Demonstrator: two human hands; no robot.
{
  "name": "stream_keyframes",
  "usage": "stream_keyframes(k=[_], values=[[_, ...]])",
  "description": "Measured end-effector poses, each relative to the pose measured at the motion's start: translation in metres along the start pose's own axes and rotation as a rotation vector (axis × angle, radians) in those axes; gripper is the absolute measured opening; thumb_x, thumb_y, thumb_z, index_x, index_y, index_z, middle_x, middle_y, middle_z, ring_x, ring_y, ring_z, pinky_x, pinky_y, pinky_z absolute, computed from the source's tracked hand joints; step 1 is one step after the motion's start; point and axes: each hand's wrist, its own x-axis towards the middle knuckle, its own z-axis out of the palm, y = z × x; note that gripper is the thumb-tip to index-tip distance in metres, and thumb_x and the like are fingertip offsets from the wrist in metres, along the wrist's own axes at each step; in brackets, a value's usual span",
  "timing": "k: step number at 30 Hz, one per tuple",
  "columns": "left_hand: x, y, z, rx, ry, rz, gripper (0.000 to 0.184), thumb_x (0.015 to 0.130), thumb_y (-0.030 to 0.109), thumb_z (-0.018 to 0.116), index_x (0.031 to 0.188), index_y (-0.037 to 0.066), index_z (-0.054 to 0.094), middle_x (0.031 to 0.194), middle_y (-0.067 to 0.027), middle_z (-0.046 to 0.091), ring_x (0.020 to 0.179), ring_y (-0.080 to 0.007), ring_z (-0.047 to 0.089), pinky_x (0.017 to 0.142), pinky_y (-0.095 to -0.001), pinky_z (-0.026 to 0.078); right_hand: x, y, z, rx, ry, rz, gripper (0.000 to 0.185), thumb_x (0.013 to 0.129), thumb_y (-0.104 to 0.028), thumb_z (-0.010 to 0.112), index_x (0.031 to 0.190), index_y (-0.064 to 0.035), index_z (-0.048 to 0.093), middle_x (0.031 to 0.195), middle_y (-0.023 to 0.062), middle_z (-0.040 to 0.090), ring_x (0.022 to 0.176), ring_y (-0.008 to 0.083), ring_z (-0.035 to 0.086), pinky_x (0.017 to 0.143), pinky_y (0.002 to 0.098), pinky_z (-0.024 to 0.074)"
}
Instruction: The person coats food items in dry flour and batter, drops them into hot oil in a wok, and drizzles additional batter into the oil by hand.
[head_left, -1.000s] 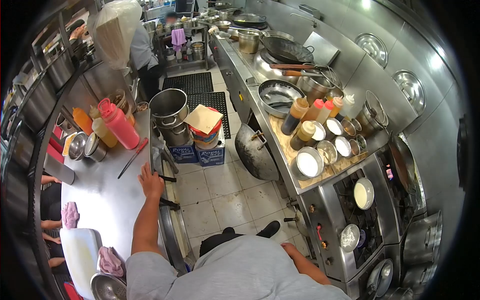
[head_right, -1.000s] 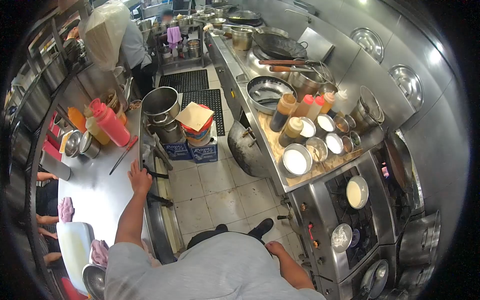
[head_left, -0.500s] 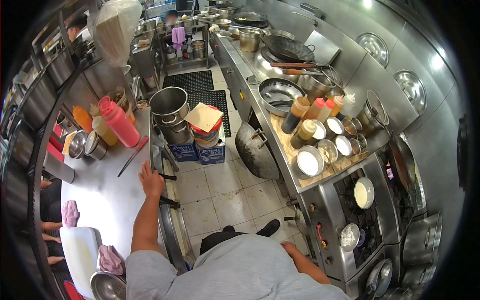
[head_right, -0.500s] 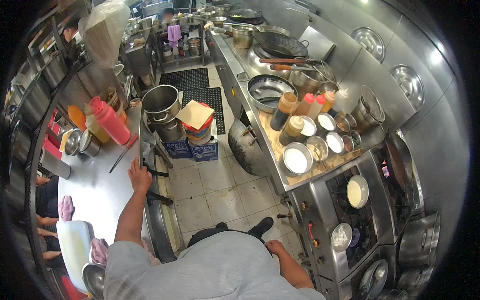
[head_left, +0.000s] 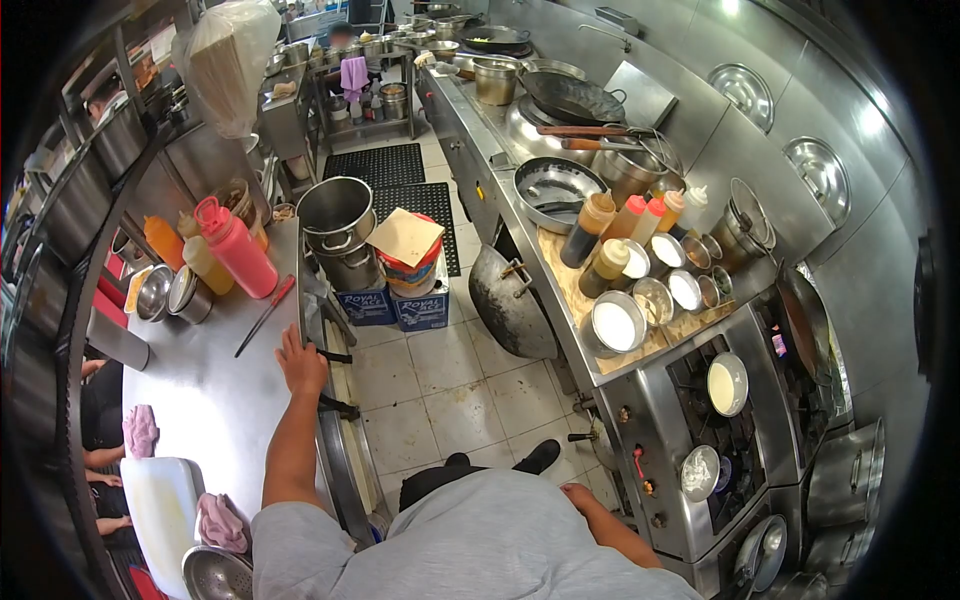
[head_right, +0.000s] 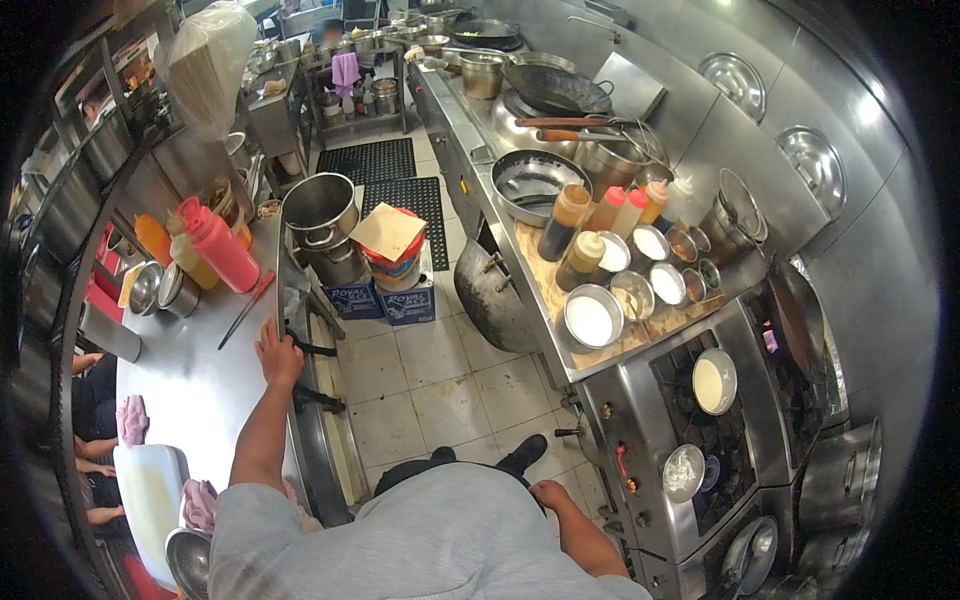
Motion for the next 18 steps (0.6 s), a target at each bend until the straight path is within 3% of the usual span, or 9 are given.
stream_keyframes(k=[18], values=[[-0.002, 0.003, -0.008, -0.004, -0.029, -0.007, 0.022, 0.079, 0.019, 0.059, 0.095, 0.005, 0.065, 0.147, -0.0105, 0.023, 0.137, -0.0288, 0.017, 0.107, -0.0545, 0.019, -0.004, -0.001, -0.003, -0.051, 0.016, -0.007, 0.036, 0.081, -0.037, 0.054, 0.1, -0.0109, 0.069, 0.102, 0.0138, 0.066, 0.097, 0.0295, 0.061, 0.086, 0.0381, 0.0466]])
